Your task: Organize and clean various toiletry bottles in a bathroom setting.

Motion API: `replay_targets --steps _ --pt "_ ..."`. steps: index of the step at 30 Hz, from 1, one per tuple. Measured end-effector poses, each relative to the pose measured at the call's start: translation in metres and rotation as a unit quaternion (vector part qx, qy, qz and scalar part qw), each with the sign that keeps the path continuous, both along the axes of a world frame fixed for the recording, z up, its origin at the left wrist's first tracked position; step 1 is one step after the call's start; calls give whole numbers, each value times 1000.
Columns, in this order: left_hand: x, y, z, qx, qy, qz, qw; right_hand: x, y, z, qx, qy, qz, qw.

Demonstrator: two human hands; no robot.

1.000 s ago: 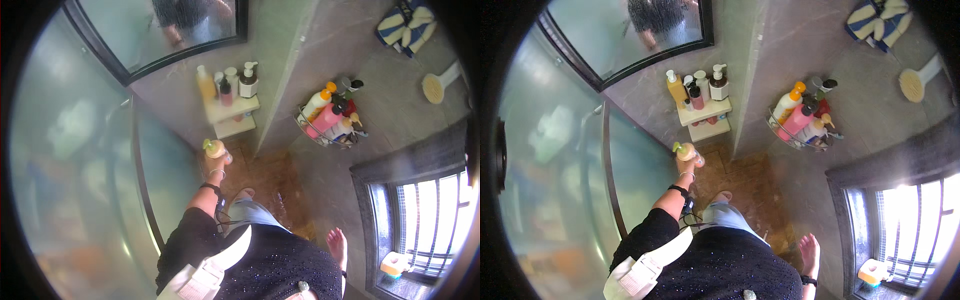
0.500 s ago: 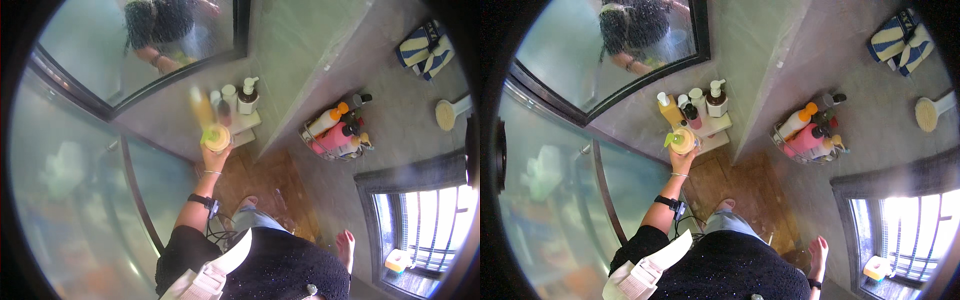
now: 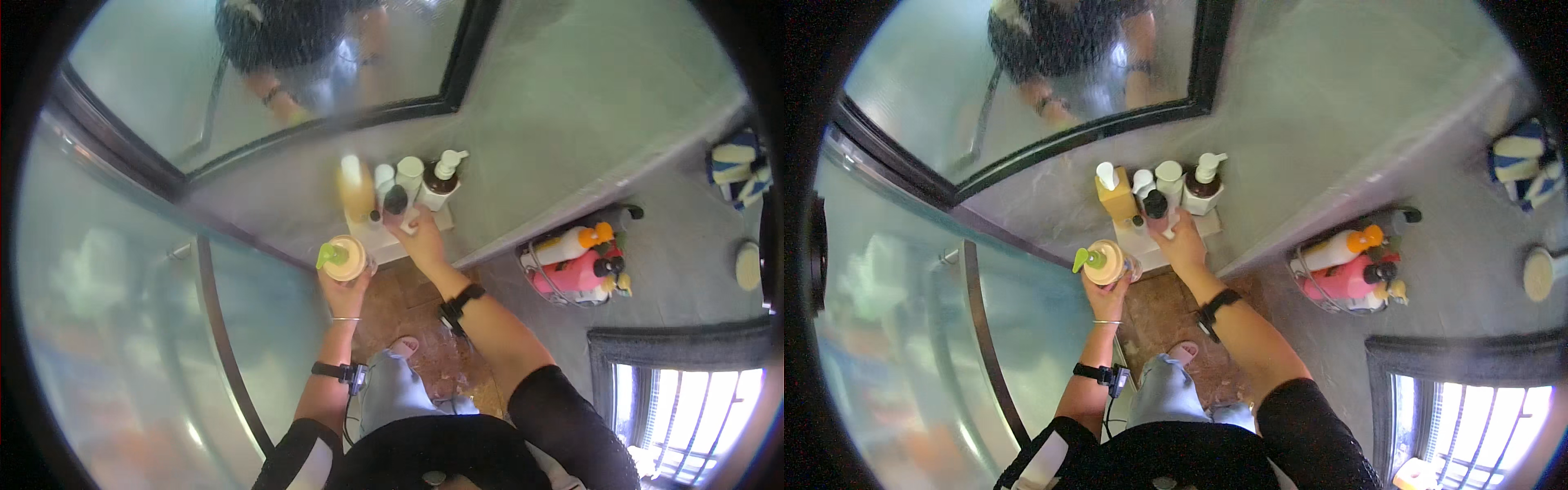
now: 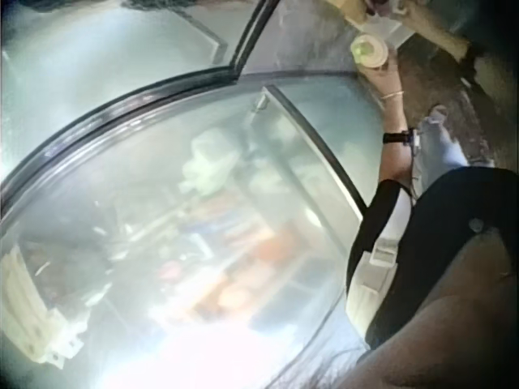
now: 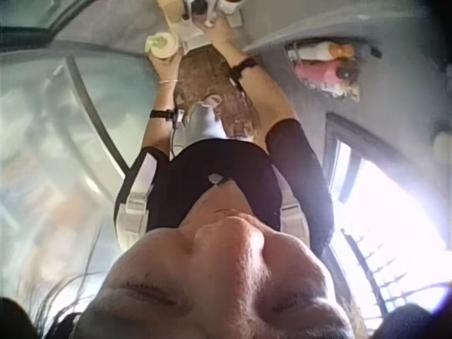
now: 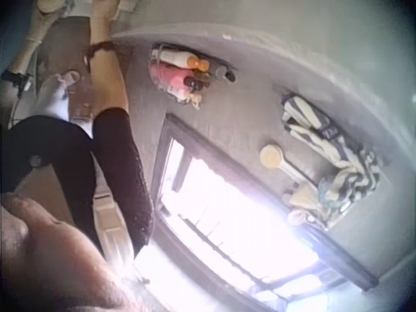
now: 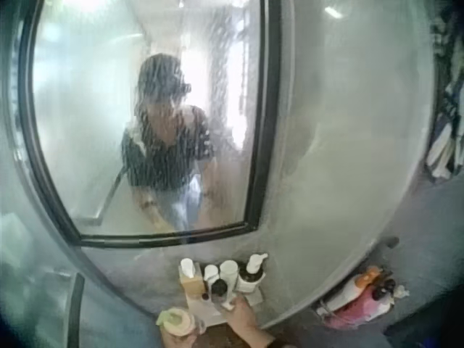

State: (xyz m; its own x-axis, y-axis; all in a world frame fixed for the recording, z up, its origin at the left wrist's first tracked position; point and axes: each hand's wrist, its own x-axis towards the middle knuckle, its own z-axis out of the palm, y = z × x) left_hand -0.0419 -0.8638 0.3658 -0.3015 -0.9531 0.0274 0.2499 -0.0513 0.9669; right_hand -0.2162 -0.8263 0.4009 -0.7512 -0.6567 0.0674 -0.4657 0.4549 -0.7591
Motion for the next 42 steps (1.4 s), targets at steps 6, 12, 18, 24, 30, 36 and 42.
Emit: replay_targets --steps 6,12,18,24,30,36,42 --pt "22 4 -15 25 -9 7 1000 9 -36 -17 -25 -10 -7 1000" --pt "42 14 -57 -44 -44 57 996 1 15 -29 -106 36 -2 994" --pt "75 55 -98 -5 -61 115 991 41 100 -96 -98 -107 82 986" --pt "104 109 -153 -34 -245 114 962 43 75 -202 -37 -132 59 989" --pt "124 144 -193 34 -171 124 977 -3 -7 -275 -24 69 17 997" --pt "132 147 -191 281 40 136 949 1 -30 -289 -95 74 -41 992" --pt "126 136 -201 101 -124 99 982 -3 -30 -277 -162 -78 -42 983"
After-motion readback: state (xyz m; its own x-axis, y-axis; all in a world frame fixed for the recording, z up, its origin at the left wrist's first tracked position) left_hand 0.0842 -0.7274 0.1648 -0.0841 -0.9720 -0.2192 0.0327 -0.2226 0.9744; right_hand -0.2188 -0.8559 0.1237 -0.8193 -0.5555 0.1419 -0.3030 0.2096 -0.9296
